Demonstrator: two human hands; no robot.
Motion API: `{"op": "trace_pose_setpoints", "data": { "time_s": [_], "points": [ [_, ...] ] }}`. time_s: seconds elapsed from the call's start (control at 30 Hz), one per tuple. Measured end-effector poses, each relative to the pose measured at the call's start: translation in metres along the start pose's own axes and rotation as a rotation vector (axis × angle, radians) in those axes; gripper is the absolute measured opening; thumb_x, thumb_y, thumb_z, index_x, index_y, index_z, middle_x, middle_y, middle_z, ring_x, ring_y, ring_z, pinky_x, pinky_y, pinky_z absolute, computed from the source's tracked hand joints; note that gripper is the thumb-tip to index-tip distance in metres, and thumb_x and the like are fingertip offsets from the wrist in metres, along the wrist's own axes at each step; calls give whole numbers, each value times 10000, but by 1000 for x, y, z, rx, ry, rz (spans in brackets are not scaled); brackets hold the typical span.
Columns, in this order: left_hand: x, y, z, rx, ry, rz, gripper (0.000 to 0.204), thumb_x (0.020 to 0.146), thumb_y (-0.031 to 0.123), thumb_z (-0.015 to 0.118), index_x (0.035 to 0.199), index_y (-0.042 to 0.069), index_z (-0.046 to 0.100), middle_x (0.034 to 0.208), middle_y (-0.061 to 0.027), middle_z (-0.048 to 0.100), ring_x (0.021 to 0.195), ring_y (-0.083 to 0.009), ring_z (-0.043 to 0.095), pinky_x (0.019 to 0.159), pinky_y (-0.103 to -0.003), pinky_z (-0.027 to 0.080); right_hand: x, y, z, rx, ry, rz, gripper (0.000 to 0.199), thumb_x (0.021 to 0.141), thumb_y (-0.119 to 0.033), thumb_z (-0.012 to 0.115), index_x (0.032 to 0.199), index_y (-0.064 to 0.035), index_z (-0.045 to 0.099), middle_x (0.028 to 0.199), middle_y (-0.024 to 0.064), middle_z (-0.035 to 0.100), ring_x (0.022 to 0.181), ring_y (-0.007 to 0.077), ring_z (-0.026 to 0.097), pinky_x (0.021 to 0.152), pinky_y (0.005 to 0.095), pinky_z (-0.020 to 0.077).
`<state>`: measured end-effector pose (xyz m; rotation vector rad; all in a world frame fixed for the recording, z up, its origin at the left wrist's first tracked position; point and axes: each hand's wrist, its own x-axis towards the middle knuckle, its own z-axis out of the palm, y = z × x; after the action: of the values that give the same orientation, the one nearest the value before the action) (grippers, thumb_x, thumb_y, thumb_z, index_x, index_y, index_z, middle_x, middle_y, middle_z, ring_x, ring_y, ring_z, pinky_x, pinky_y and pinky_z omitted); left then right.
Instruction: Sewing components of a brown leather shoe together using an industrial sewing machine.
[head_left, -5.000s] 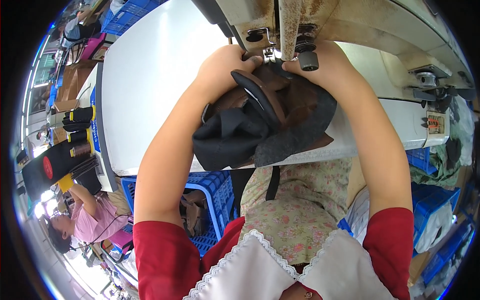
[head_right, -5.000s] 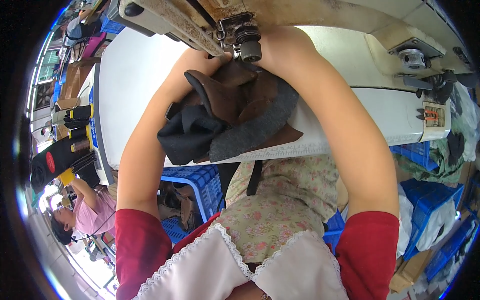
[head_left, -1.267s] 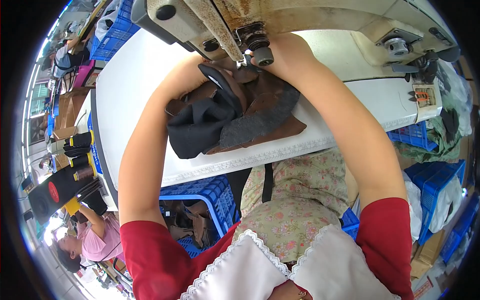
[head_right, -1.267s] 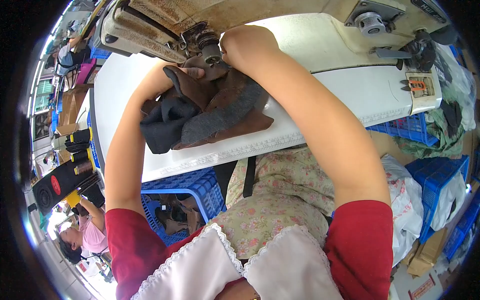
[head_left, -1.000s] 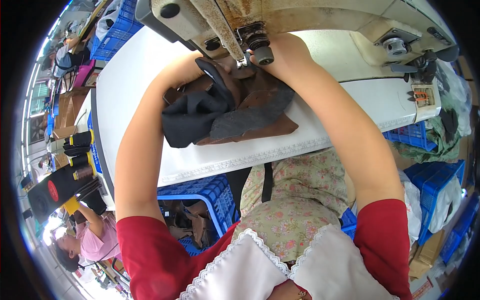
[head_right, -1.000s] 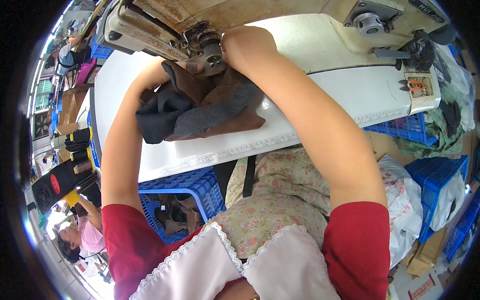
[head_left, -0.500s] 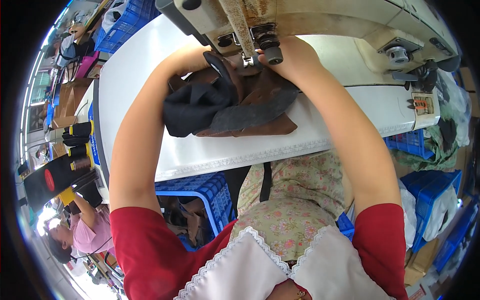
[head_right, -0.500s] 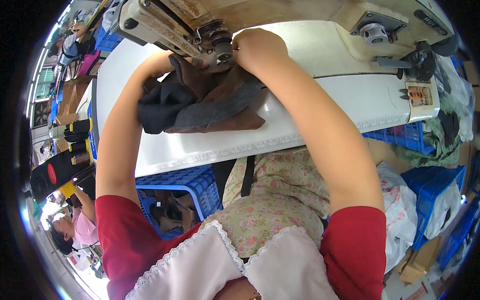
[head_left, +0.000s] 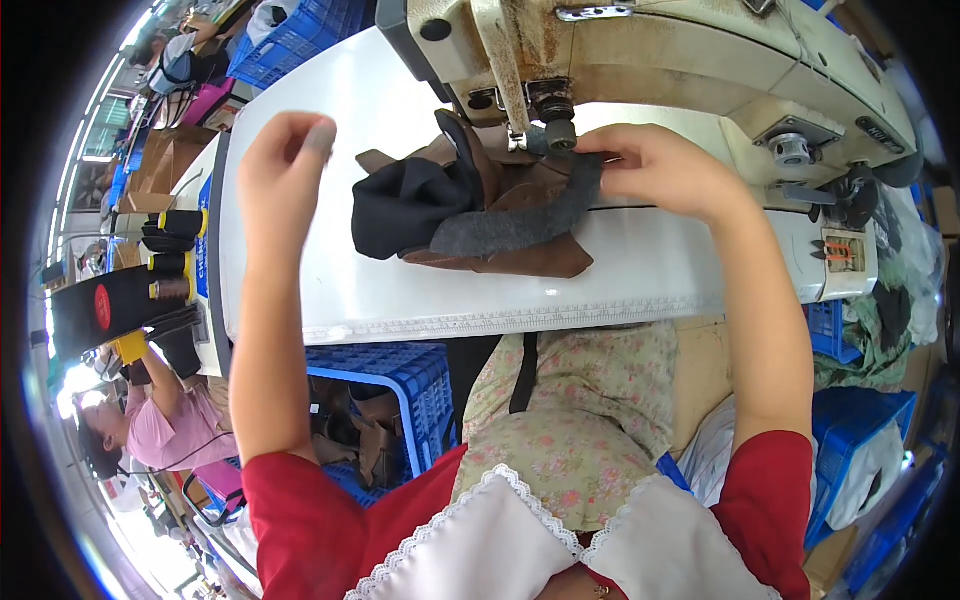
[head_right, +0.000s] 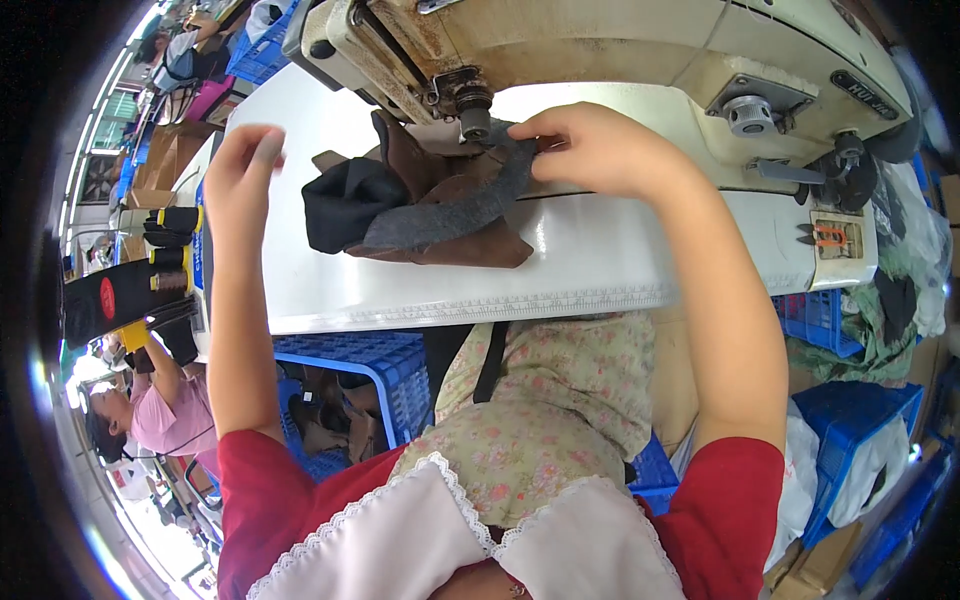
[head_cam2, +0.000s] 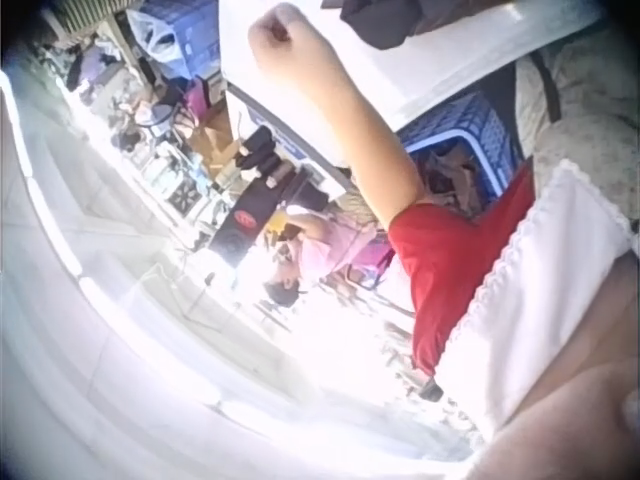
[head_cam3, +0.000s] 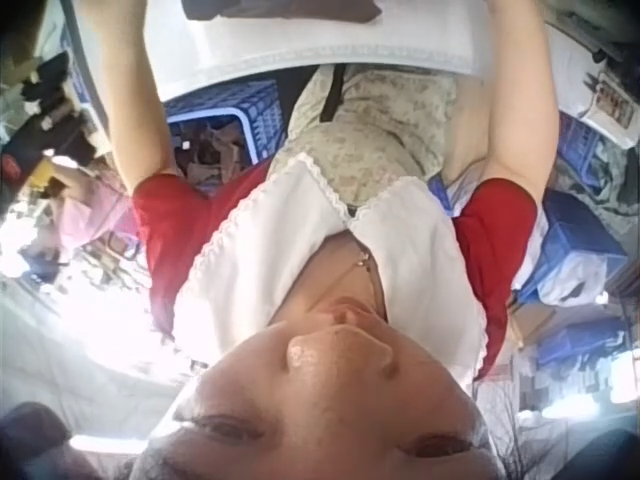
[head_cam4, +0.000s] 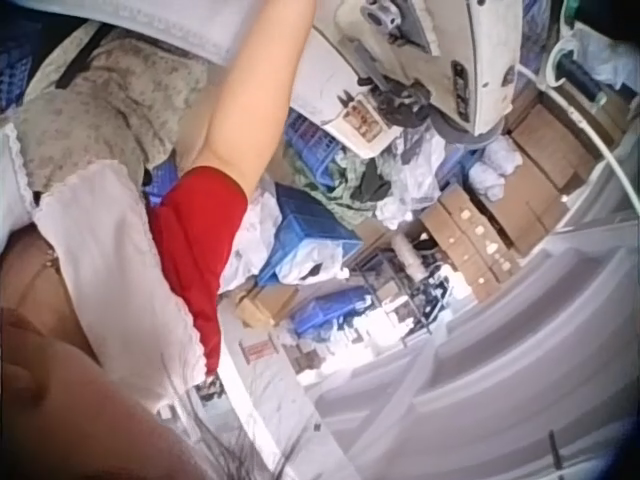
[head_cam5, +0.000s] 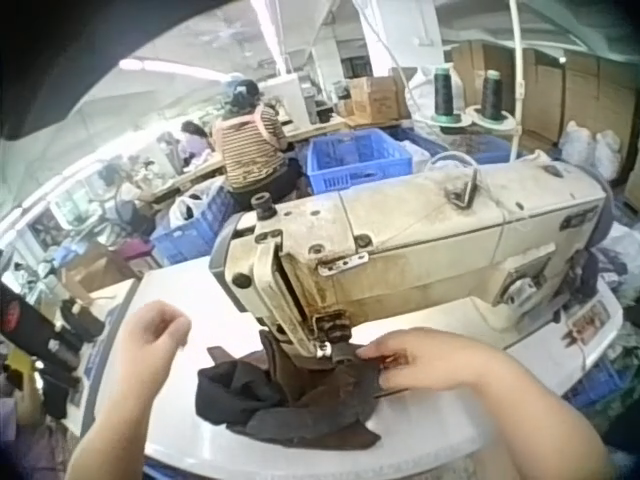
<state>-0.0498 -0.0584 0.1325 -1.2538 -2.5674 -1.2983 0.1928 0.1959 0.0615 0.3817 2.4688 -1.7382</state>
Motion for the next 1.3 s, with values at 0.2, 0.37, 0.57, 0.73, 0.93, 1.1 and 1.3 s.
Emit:
{"op": "trace_pose_setpoints", "data": {
  "time_s": [0.2,0.37,0.57,0.73,0.93,1.1,1.3],
  "points": [
    [-106,83,55,31,-454,626,223,652,52,687,871,73,647,842,-73,664,771,-279,655,672,-384,528,6,12,0,-22,83,-31,361,842,-55,604,1196,10,636,1201,76,634,1053,144,593,927,291,472],
    [-128,110,125,263,-400,635,471,764,122,679,1188,-52,573,1250,-206,570,1164,-342,545,947,-430,471,9,0,0,-68,129,-61,278,873,-178,666,1083,3,689,975,60,693,889,129,611,797,283,487],
    [-108,114,153,621,-145,509,540,757,104,639,1247,-93,527,1285,-219,544,1229,-345,487,1024,-449,402,20,-9,3,-190,235,-63,275,868,-243,673,925,22,712,750,79,676,685,127,580,638,305,470],
    [-114,117,159,498,-138,359,582,722,70,639,1262,-97,501,1281,-210,528,1214,-361,492,1034,-454,392,28,7,8,-163,283,-73,252,843,-224,674,900,18,716,724,74,665,675,122,579,636,289,466],
    [-103,103,161,695,2,384,551,693,91,659,1191,-103,523,1152,-237,572,1133,-351,544,988,-422,426,24,6,8,-144,265,-15,264,796,-212,651,918,12,719,775,118,688,717,189,629,684,315,499],
    [-85,94,176,689,-158,150,357,724,116,625,1038,-48,581,942,-142,618,951,-279,594,852,-385,444,23,15,11,-67,250,-40,340,744,-197,644,1013,2,708,812,168,696,729,261,661,703,340,513],
    [-94,73,190,784,-24,233,273,769,179,608,975,3,645,976,-171,655,1024,-313,631,927,-423,434,26,14,20,-379,303,-191,325,692,-135,663,983,4,700,962,189,683,869,331,657,803,392,519]
  ]
}}
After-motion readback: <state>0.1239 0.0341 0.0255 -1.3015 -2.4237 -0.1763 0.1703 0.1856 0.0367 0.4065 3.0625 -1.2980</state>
